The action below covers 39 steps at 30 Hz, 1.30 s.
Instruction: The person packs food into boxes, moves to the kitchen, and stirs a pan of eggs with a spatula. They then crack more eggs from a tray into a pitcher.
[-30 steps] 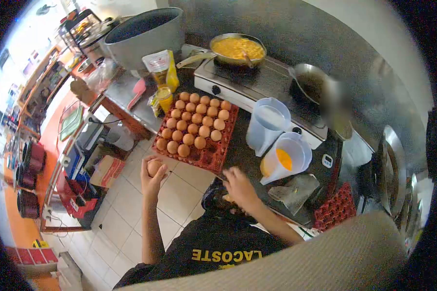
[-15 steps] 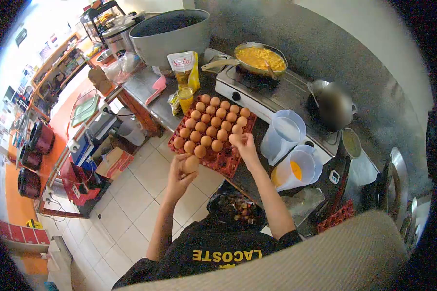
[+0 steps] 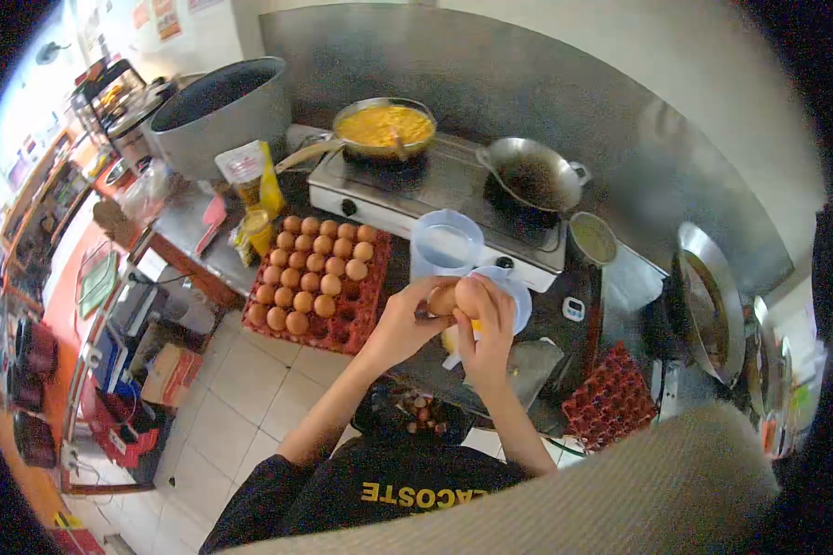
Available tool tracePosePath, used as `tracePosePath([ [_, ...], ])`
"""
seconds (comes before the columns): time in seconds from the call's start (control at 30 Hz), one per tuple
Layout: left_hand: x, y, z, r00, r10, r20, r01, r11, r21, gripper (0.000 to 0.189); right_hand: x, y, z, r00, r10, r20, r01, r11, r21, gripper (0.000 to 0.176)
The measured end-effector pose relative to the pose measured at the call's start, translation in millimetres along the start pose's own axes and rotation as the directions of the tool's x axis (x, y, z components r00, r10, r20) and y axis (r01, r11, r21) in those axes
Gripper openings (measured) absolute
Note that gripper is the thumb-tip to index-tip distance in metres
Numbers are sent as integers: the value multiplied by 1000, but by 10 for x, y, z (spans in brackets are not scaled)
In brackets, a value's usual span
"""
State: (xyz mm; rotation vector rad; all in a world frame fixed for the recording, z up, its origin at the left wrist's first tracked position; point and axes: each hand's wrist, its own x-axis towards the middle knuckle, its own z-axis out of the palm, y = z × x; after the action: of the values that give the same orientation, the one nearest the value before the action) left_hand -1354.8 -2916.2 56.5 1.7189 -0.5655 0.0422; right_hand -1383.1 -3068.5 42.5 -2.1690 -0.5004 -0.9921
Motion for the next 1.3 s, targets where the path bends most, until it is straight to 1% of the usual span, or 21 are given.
tracePosePath([
  [0.03,61,-38,67,1000,6,13,-6,999,-38,49,-13,71,-42,993,111,-36,-106,988,112,42],
  [0.07,104,-115,112,998,44,43,-44,999,-15,51,-45,151,-69,973,225,-58,-207,951,230,39],
  [0.1,147,-194,176,996,86,20,-86,996,0,52,-78,198,-100,938,340,-64,-298,889,349,37],
  [0.13,193,-261,242,992,125,-2,-125,992,16,52,-45,201,-134,892,451,-32,-375,778,504,33],
  [0.17,234,-320,295,986,165,-25,-164,986,33,53,-74,284,-179,873,485,52,-442,742,505,34],
  [0.23,354,-246,306,961,276,27,-277,951,139,52,-116,499,-264,817,535,214,-563,663,493,35],
  [0.27,399,-221,314,943,327,54,-332,924,189,51,-132,549,-262,801,568,190,-573,635,518,35],
  [0.37,456,-247,376,965,244,93,-248,968,34,45,-172,731,-288,855,505,119,-507,765,398,32],
  [0.47,462,-294,452,985,171,33,-173,983,68,39,-110,695,-358,815,551,179,-574,724,383,32],
  [0.57,480,-317,463,990,140,19,-141,984,109,37,-53,626,-408,836,505,215,-548,750,371,36],
  [0.67,504,-392,474,980,198,30,-200,961,189,35,-117,759,-388,875,437,207,-477,848,229,39],
  [0.77,525,-490,481,970,241,27,-241,948,206,32,-79,745,-416,878,413,243,-464,859,216,39],
  [0.87,557,-559,473,977,214,11,-212,958,196,32,-69,826,-428,902,341,266,-388,909,152,40],
  [0.97,572,-534,431,978,199,67,-209,941,266,34,-124,931,-408,905,298,304,-351,926,139,44],
  [1.07,596,-611,445,969,235,71,-246,932,265,37,-101,893,-408,914,282,293,-346,917,199,49],
  [1.17,580,-522,459,960,264,87,-277,941,196,40,-41,797,-429,917,260,302,-316,937,152,48],
  [1.27,513,-521,441,990,120,75,-114,990,-88,39,-62,778,-387,927,301,223,-333,935,121,43],
  [1.3,480,-496,395,997,60,52,-50,982,-182,38,-71,728,-380,917,338,210,-376,910,176,43],
])
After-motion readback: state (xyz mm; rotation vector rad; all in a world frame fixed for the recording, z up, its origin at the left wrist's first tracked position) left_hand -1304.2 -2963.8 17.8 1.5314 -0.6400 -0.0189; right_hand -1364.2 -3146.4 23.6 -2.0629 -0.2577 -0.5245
